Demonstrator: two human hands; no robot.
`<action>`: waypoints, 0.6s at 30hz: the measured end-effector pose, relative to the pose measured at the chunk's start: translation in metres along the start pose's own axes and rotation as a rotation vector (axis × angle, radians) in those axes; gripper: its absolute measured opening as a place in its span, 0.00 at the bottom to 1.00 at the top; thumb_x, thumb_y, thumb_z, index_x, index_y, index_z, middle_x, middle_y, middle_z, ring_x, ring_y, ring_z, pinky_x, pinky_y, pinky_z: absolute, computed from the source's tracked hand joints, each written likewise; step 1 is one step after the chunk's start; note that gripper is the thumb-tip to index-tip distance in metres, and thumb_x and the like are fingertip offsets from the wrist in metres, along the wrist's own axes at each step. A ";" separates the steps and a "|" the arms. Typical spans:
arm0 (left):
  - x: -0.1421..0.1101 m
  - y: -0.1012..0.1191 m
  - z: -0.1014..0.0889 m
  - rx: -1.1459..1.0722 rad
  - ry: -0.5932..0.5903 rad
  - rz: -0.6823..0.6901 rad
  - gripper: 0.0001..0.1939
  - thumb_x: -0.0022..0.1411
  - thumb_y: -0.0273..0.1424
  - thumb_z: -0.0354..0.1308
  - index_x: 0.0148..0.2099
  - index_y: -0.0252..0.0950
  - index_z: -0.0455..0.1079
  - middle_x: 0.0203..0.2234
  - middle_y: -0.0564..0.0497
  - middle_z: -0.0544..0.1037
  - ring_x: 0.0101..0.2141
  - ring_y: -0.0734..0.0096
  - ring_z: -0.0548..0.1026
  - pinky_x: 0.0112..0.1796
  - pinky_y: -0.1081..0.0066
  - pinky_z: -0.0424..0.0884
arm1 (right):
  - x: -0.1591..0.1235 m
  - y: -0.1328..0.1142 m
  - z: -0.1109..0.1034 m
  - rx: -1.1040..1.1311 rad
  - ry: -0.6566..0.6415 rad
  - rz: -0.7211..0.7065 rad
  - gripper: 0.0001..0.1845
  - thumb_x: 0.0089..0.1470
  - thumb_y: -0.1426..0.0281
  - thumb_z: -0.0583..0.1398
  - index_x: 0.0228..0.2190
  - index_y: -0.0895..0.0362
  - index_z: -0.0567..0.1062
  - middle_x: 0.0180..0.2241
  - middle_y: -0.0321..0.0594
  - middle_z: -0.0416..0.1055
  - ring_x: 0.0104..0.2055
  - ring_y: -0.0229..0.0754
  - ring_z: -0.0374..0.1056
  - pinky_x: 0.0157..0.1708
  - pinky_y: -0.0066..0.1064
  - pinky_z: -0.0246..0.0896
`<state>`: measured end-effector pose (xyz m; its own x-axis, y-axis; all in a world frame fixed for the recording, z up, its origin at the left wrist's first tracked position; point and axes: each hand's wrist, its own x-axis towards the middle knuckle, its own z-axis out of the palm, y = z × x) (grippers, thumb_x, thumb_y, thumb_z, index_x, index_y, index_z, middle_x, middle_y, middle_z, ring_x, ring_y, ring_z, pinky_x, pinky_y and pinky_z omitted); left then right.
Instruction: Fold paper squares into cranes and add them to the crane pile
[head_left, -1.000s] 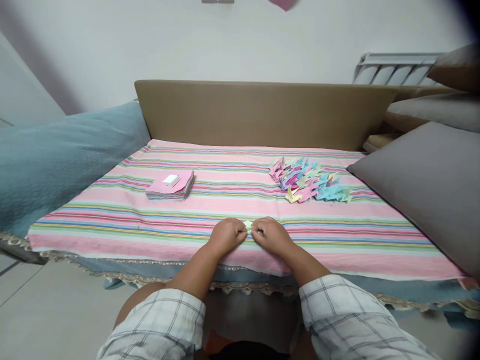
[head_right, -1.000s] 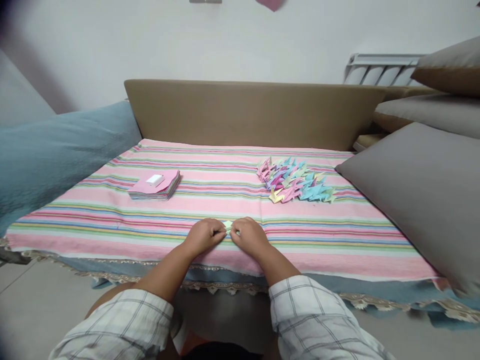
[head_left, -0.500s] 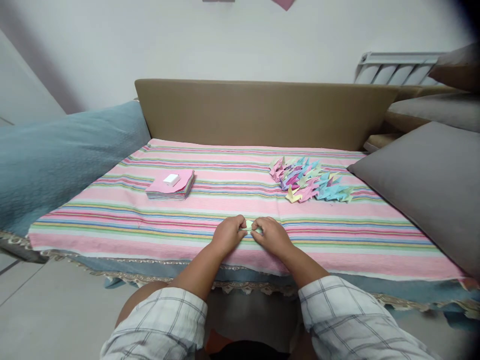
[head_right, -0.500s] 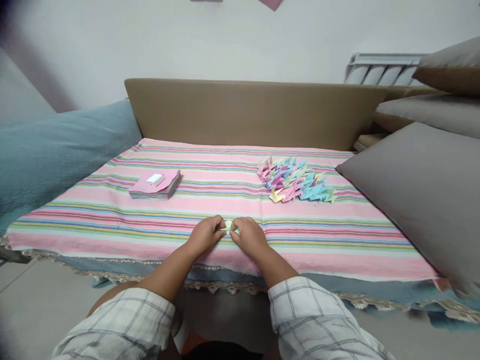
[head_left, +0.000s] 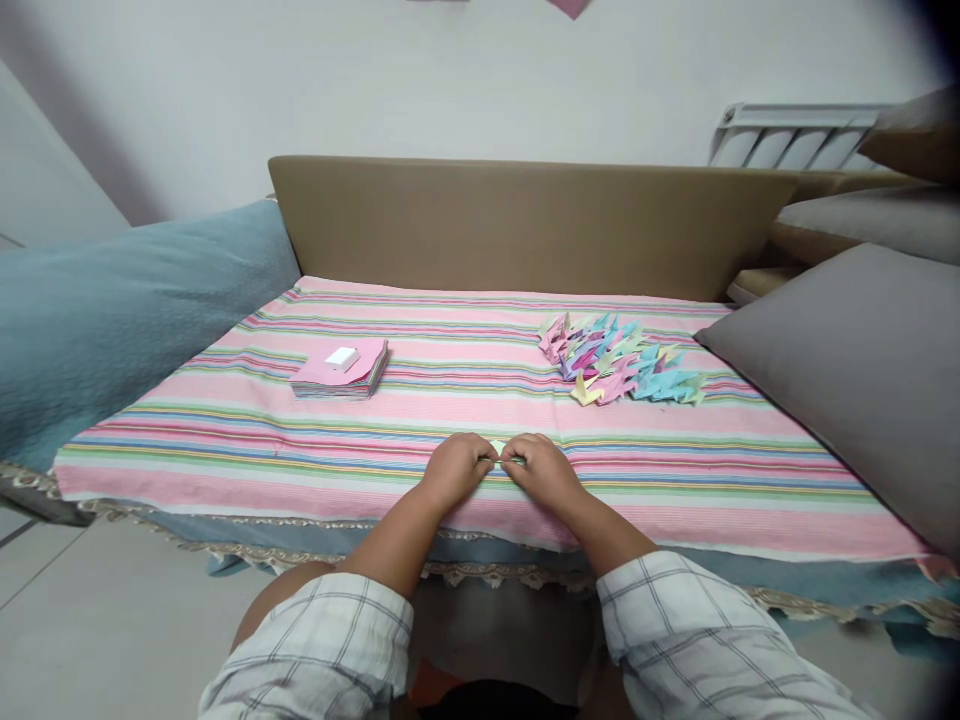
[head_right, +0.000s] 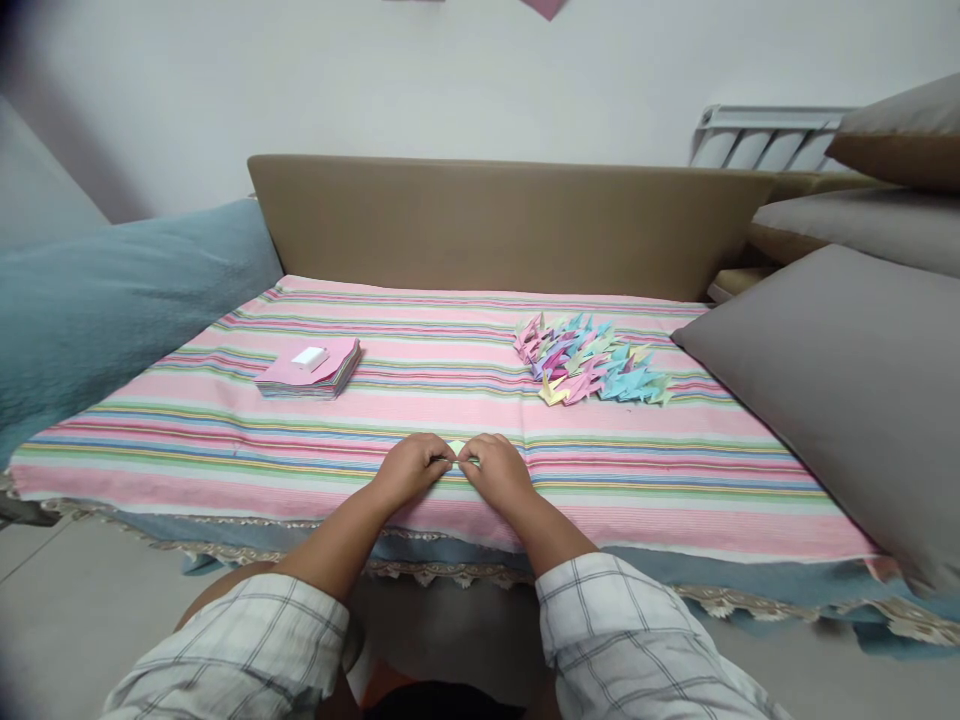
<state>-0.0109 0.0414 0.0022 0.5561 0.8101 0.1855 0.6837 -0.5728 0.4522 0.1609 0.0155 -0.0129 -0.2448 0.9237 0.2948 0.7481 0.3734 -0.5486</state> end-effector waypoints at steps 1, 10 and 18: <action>0.000 -0.001 -0.001 0.009 -0.008 0.014 0.08 0.55 0.26 0.56 0.36 0.40 0.75 0.32 0.52 0.78 0.36 0.70 0.73 0.40 0.71 0.66 | -0.001 0.000 -0.001 -0.008 -0.003 -0.012 0.05 0.49 0.75 0.60 0.27 0.54 0.75 0.32 0.37 0.74 0.38 0.40 0.66 0.41 0.32 0.57; 0.000 -0.008 -0.003 0.064 -0.078 0.165 0.10 0.59 0.26 0.52 0.38 0.39 0.75 0.35 0.51 0.80 0.38 0.68 0.74 0.43 0.69 0.66 | -0.004 0.002 -0.002 -0.109 -0.015 -0.142 0.06 0.52 0.74 0.59 0.31 0.54 0.76 0.36 0.39 0.75 0.40 0.41 0.67 0.43 0.34 0.60; -0.002 -0.005 -0.006 0.114 -0.073 0.216 0.10 0.60 0.29 0.52 0.34 0.39 0.75 0.32 0.51 0.79 0.36 0.70 0.74 0.42 0.71 0.65 | -0.005 0.005 -0.006 -0.183 -0.070 -0.218 0.07 0.52 0.75 0.59 0.33 0.55 0.77 0.39 0.40 0.74 0.42 0.43 0.67 0.44 0.35 0.60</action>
<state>-0.0185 0.0434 0.0048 0.7249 0.6585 0.2022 0.5916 -0.7455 0.3069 0.1693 0.0124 -0.0119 -0.4489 0.8297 0.3319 0.7704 0.5475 -0.3266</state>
